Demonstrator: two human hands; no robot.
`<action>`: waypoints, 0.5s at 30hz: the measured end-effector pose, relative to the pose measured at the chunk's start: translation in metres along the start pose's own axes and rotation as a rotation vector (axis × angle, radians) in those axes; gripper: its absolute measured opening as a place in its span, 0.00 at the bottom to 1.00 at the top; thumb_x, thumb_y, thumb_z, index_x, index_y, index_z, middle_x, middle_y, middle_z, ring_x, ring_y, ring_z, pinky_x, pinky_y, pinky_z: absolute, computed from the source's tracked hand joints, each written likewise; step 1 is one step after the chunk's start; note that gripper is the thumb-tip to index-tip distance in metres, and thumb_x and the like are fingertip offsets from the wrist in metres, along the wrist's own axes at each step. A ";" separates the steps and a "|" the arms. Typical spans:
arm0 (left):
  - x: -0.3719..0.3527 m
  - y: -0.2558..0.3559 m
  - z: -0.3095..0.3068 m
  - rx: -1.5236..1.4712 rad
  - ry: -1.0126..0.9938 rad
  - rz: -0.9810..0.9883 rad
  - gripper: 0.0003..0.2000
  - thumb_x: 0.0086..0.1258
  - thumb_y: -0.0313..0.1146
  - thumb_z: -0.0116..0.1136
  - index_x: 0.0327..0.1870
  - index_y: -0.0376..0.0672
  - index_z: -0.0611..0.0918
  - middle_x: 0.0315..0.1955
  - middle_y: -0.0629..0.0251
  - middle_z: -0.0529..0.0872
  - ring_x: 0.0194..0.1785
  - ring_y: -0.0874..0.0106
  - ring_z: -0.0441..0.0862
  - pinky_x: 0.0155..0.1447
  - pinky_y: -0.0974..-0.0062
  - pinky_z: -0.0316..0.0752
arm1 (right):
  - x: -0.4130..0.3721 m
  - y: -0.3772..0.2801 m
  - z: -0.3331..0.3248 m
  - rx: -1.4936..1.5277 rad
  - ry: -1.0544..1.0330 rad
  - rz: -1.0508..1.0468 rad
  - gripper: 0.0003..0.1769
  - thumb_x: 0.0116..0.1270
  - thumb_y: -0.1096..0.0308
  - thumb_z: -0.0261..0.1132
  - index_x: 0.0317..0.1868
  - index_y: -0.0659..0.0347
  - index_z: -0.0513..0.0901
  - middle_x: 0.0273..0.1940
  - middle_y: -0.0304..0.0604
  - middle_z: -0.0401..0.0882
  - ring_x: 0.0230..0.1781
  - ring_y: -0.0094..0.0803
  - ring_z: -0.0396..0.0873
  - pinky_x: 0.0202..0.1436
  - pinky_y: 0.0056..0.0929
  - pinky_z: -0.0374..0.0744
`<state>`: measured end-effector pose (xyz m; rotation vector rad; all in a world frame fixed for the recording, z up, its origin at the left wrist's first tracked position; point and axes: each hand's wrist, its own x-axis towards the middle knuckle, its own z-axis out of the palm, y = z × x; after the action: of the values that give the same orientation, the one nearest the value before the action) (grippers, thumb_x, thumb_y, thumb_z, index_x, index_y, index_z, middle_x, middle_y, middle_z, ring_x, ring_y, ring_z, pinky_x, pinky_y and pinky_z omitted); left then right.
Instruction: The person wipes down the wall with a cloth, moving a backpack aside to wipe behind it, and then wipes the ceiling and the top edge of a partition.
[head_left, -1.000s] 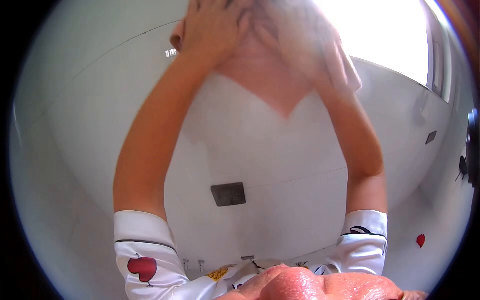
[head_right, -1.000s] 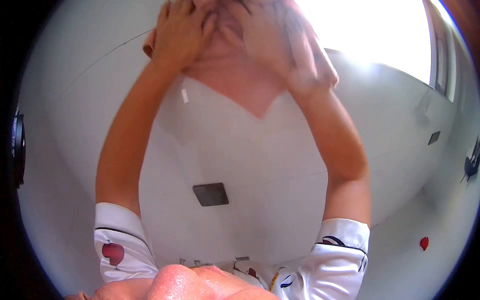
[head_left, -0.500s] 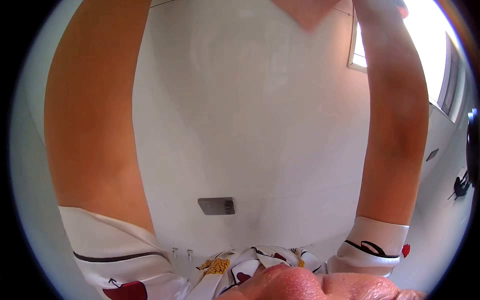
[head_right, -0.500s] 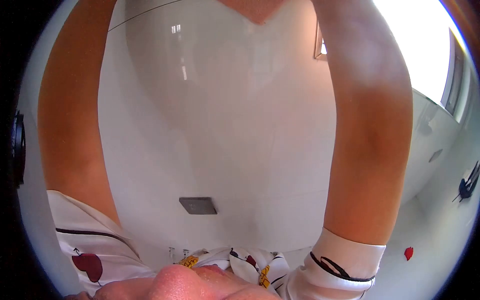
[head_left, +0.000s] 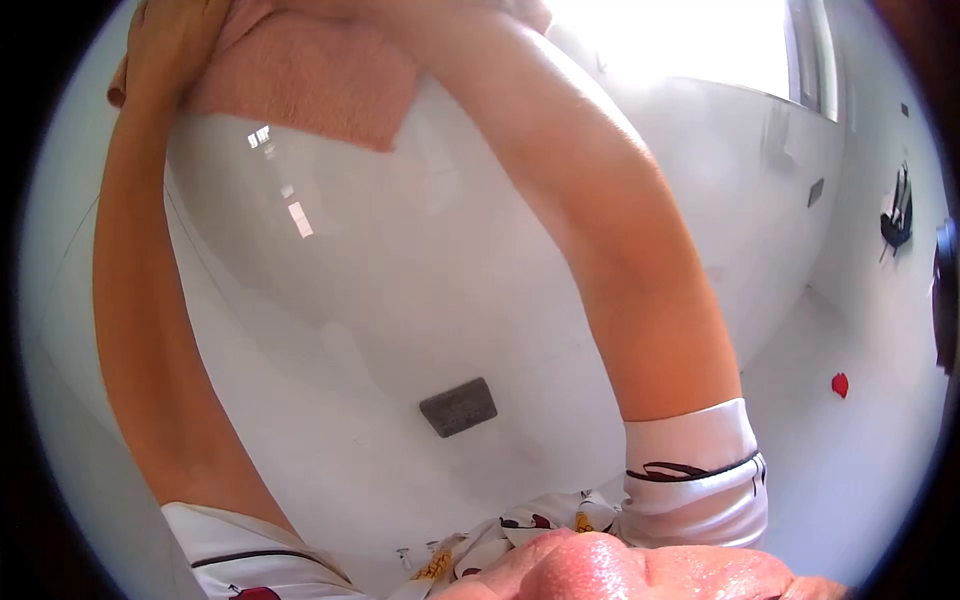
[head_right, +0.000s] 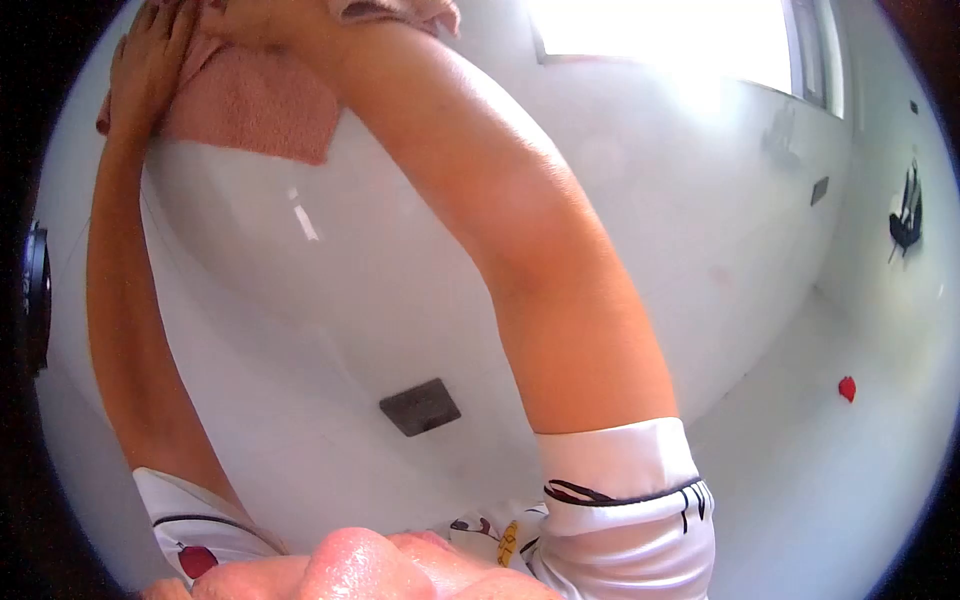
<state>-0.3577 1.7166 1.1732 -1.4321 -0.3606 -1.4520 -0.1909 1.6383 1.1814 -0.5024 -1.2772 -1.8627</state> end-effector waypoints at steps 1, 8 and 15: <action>-0.009 0.009 -0.009 -0.049 0.007 -0.078 0.22 0.77 0.40 0.46 0.65 0.38 0.76 0.69 0.49 0.71 0.74 0.52 0.64 0.77 0.49 0.57 | -0.004 -0.009 -0.006 -0.020 -0.023 0.018 0.15 0.66 0.58 0.59 0.48 0.56 0.81 0.49 0.48 0.80 0.55 0.50 0.74 0.61 0.53 0.67; -0.075 -0.012 0.021 -0.038 0.090 0.001 0.23 0.78 0.46 0.47 0.68 0.47 0.76 0.70 0.55 0.73 0.76 0.56 0.63 0.76 0.49 0.58 | -0.033 -0.086 -0.050 -0.017 -0.235 0.159 0.16 0.66 0.57 0.60 0.49 0.56 0.80 0.50 0.47 0.79 0.56 0.50 0.73 0.62 0.54 0.66; -0.137 0.028 -0.016 -0.219 0.067 -0.059 0.21 0.75 0.43 0.53 0.65 0.45 0.79 0.69 0.52 0.73 0.77 0.55 0.63 0.74 0.48 0.58 | -0.076 -0.131 -0.081 -0.064 -0.462 0.228 0.22 0.66 0.58 0.62 0.58 0.56 0.78 0.57 0.49 0.76 0.61 0.50 0.71 0.66 0.58 0.64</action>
<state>-0.3751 1.7515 1.0384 -1.5522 -0.2087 -1.6226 -0.2403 1.6162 1.0185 -1.1142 -1.3841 -1.6519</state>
